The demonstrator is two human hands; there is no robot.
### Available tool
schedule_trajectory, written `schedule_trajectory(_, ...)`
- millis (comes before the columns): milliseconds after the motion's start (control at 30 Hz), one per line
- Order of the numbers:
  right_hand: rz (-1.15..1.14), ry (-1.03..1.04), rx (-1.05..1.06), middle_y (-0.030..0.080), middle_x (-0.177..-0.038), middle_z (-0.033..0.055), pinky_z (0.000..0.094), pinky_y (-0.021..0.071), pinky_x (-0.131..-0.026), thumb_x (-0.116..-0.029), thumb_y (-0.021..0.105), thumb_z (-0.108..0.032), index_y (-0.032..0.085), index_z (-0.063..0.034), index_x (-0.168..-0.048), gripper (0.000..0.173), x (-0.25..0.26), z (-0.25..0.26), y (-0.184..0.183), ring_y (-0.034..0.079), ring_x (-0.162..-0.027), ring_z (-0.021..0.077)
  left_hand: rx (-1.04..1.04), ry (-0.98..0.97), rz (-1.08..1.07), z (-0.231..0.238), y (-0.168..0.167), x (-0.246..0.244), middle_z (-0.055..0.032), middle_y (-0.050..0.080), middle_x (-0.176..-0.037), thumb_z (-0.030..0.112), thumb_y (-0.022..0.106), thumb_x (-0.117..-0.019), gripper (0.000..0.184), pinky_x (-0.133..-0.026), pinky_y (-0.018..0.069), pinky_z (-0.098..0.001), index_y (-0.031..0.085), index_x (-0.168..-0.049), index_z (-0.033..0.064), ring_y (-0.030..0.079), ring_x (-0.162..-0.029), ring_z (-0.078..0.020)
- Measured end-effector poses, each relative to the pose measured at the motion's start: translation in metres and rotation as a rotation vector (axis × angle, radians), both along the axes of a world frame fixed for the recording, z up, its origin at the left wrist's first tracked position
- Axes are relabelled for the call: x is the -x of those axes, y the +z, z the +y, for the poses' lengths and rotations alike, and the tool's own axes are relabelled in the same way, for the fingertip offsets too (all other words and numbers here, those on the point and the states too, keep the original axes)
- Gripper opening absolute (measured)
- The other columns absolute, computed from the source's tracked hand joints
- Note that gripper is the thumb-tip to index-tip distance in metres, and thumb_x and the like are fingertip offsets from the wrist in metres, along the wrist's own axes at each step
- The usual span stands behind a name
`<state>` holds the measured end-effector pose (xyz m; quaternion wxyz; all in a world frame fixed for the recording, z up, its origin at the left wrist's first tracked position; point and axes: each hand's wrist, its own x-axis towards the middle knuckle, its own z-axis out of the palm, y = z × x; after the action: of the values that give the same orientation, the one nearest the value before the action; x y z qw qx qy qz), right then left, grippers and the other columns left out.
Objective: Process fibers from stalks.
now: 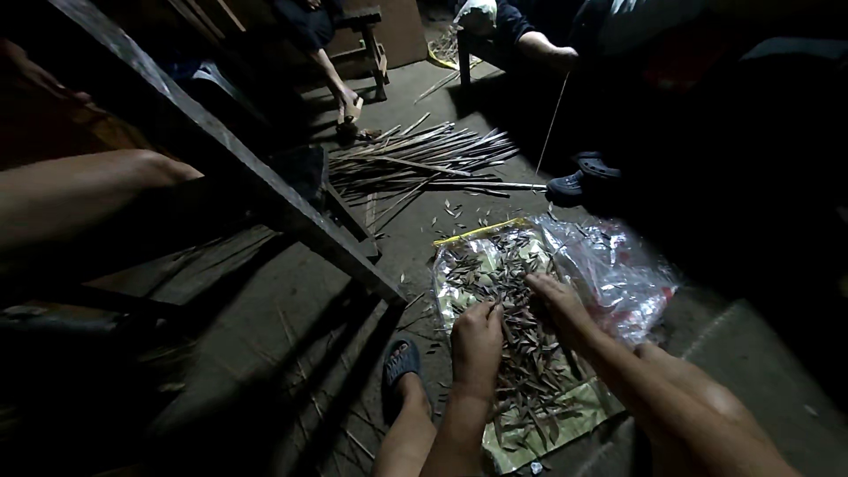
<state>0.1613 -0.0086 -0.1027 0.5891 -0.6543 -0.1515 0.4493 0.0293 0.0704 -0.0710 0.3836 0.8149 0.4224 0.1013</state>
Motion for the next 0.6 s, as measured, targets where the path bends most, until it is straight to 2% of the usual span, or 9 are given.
schedule_trajectory(67, 0.160, 0.035, -0.060, 0.047, -0.066, -0.0062, 0.0169, 0.0382, -0.043, -0.1066, 0.053, -0.022, 0.057, -0.0054, -0.114, 0.019, 0.010, 0.002, 0.002, 0.041, -0.047, 0.0008, 0.100, -0.011, -0.044, 0.000, -0.005, 0.000, -0.0123, 0.071, -0.090, 0.016, 0.058, -0.1041, 0.023, -0.073, 0.0557, -0.0360, 0.074, -0.107, -0.0011, 0.067, -0.073, -0.0170)
schedule_trajectory(167, 0.104, 0.028, -0.107, 0.055, -0.072, -0.0037, 0.0169, 0.0386, -0.047, -0.0997, 0.058, -0.004, 0.059, -0.0033, -0.099, 0.001, 0.012, 0.005, 0.002, 0.044, -0.051, 0.0010, 0.278, -0.004, -0.079, 0.000, -0.007, -0.001, -0.0057, 0.068, -0.081, 0.017, 0.060, -0.1039, 0.021, -0.065, 0.0560, -0.0274, 0.072, -0.102, -0.0003, 0.064, -0.065, -0.0088)
schedule_trajectory(200, 0.088, 0.019, -0.094, 0.055, -0.072, -0.0033, 0.0171, 0.0381, -0.046, -0.0990, 0.057, -0.002, 0.059, -0.0035, -0.097, 0.003, 0.010, 0.006, 0.003, 0.044, -0.050, 0.0012, 0.347, 0.005, -0.079, 0.001, -0.005, -0.002, -0.0046, 0.067, -0.080, 0.017, 0.060, -0.1042, 0.020, -0.064, 0.0564, -0.0263, 0.070, -0.101, -0.0004, 0.064, -0.063, -0.0080)
schedule_trajectory(300, 0.064, -0.038, -0.081, 0.051, -0.067, -0.0044, 0.0171, 0.0372, -0.045, -0.1009, 0.055, -0.004, 0.057, -0.0041, -0.096, 0.005, 0.000, 0.005, 0.004, 0.042, -0.048, 0.0012, 0.530, 0.000, -0.073, 0.005, -0.001, -0.001, -0.0048, 0.066, -0.081, 0.014, 0.059, -0.1045, 0.018, -0.063, 0.0568, -0.0258, 0.067, -0.104, -0.0017, 0.064, -0.063, -0.0086)
schedule_trajectory(367, 0.029, -0.075, -0.057, 0.052, -0.069, -0.0038, 0.0176, 0.0389, -0.046, -0.1016, 0.056, -0.006, 0.058, -0.0028, -0.100, 0.004, -0.005, 0.001, 0.000, 0.044, -0.049, 0.0015, 0.594, -0.017, -0.082, 0.002, 0.001, -0.002, -0.0059, 0.066, -0.084, 0.012, 0.059, -0.1036, 0.018, -0.064, 0.0566, -0.0253, 0.066, -0.109, -0.0038, 0.064, -0.064, -0.0085)
schedule_trajectory(433, -0.021, -0.062, -0.061, 0.056, -0.073, -0.0029, 0.0186, 0.0428, -0.049, -0.1017, 0.057, -0.009, 0.060, -0.0015, -0.105, 0.008, -0.003, 0.002, -0.003, 0.048, -0.052, 0.0019, 0.573, -0.010, -0.090, 0.003, 0.002, -0.001, -0.0084, 0.067, -0.088, 0.012, 0.061, -0.1023, 0.019, -0.067, 0.0567, -0.0281, 0.066, -0.111, -0.0045, 0.064, -0.068, -0.0108)
schedule_trajectory(533, -0.086, 0.042, -0.031, 0.055, -0.074, -0.0017, 0.0210, 0.0431, -0.051, -0.1001, 0.062, -0.015, 0.059, -0.0008, -0.109, 0.017, 0.009, 0.004, 0.005, 0.047, -0.054, 0.0032, 0.446, 0.007, -0.127, 0.008, 0.004, 0.001, -0.0142, 0.067, -0.097, 0.014, 0.061, -0.1024, 0.023, -0.080, 0.0552, -0.0352, 0.067, -0.113, -0.0056, 0.065, -0.082, -0.0172)
schedule_trajectory(600, -0.075, 0.089, -0.036, 0.056, -0.072, -0.0020, 0.0213, 0.0442, -0.050, -0.0962, 0.066, -0.013, 0.058, -0.0016, -0.105, 0.017, 0.018, 0.005, 0.002, 0.048, -0.053, 0.0032, 0.347, 0.015, -0.131, 0.009, 0.004, 0.005, -0.0167, 0.069, -0.097, 0.014, 0.059, -0.1026, 0.024, -0.083, 0.0549, -0.0402, 0.068, -0.113, -0.0056, 0.066, -0.085, -0.0217)
